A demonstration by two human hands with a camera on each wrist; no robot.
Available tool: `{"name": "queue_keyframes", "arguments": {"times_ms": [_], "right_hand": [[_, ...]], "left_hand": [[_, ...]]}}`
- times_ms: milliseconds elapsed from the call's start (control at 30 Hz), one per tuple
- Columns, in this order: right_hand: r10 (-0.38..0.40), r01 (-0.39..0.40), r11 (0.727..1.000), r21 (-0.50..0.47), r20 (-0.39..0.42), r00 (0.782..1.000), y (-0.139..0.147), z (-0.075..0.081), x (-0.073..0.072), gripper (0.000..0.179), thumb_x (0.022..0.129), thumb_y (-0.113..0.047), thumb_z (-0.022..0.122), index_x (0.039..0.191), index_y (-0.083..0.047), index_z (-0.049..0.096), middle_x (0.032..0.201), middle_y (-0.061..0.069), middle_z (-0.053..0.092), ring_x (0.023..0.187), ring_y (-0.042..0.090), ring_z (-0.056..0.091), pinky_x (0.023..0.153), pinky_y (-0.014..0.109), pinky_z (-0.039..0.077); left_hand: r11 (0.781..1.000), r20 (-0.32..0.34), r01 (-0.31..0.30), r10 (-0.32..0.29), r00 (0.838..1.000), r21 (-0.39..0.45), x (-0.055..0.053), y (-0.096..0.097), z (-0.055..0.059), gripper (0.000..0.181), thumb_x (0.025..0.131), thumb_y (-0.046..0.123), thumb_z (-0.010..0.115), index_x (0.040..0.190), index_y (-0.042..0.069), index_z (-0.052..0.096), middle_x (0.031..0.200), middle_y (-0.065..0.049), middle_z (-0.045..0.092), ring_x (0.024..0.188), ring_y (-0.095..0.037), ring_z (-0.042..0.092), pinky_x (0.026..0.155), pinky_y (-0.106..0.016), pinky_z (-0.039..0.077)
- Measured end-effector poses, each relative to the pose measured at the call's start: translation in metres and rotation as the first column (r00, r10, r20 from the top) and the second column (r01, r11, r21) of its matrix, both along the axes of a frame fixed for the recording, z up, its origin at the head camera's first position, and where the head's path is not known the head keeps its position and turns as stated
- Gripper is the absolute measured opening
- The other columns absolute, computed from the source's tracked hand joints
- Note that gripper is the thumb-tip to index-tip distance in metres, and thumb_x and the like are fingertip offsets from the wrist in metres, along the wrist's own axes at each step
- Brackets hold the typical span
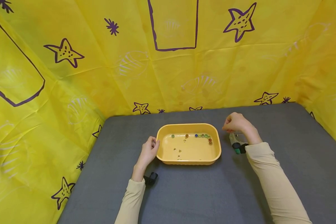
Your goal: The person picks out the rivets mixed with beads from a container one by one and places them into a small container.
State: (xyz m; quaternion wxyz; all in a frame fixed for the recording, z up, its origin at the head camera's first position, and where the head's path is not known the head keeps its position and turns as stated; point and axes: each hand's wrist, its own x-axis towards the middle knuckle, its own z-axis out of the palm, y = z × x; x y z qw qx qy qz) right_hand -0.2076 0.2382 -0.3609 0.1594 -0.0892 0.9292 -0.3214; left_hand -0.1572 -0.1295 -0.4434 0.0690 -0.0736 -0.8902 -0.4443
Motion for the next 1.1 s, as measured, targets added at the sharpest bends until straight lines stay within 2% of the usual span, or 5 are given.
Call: {"name": "queue_keyframes", "arguments": {"times_ms": [267, 633, 967, 1100], "right_hand": [[0.003, -0.003, 1.000, 0.013, -0.003, 1.000, 0.007, 0.003, 0.003, 0.014, 0.080, -0.012, 0.062, 0.078, 0.001, 0.066, 0.063, 0.001, 0.060, 0.061, 0.018, 0.057, 0.060, 0.033, 0.047], [-0.015, 0.015, 1.000, -0.005, 0.003, 1.000, 0.013, 0.005, 0.005, 0.016, 0.080, -0.012, 0.064, 0.076, 0.004, 0.064, 0.063, 0.002, 0.060, 0.061, 0.018, 0.058, 0.061, 0.034, 0.049], [-0.003, 0.004, 1.000, 0.030, -0.023, 1.000, 0.020, 0.007, 0.011, 0.019, 0.081, -0.015, 0.064, 0.069, -0.001, 0.061, 0.059, -0.001, 0.055, 0.060, 0.017, 0.053, 0.058, 0.030, 0.042], [-0.004, 0.005, 1.000, 0.030, -0.021, 1.000, 0.024, 0.006, 0.012, 0.021, 0.082, -0.016, 0.064, 0.068, -0.001, 0.061, 0.059, -0.001, 0.055, 0.061, 0.016, 0.054, 0.060, 0.030, 0.044]], "left_hand": [[1.000, -0.001, 0.002, -0.002, 1.000, 0.006, 0.000, 0.000, 0.001, 0.013, 0.092, 0.012, 0.052, 0.094, -0.001, 0.049, 0.061, -0.002, 0.046, 0.052, -0.012, 0.042, 0.048, -0.024, 0.037], [1.000, 0.018, 0.000, 0.000, 1.000, 0.006, -0.001, 0.001, 0.001, 0.014, 0.093, 0.013, 0.051, 0.095, 0.000, 0.049, 0.061, -0.001, 0.046, 0.051, -0.011, 0.042, 0.048, -0.023, 0.036], [1.000, 0.018, -0.002, 0.002, 1.000, 0.005, -0.001, 0.001, -0.001, 0.014, 0.093, 0.013, 0.051, 0.094, -0.001, 0.050, 0.061, -0.002, 0.046, 0.051, -0.011, 0.042, 0.048, -0.023, 0.037], [1.000, 0.022, -0.003, 0.003, 1.000, 0.005, -0.001, 0.001, -0.001, 0.014, 0.093, 0.013, 0.051, 0.094, 0.000, 0.050, 0.062, -0.002, 0.047, 0.052, -0.011, 0.043, 0.049, -0.023, 0.037]]}}
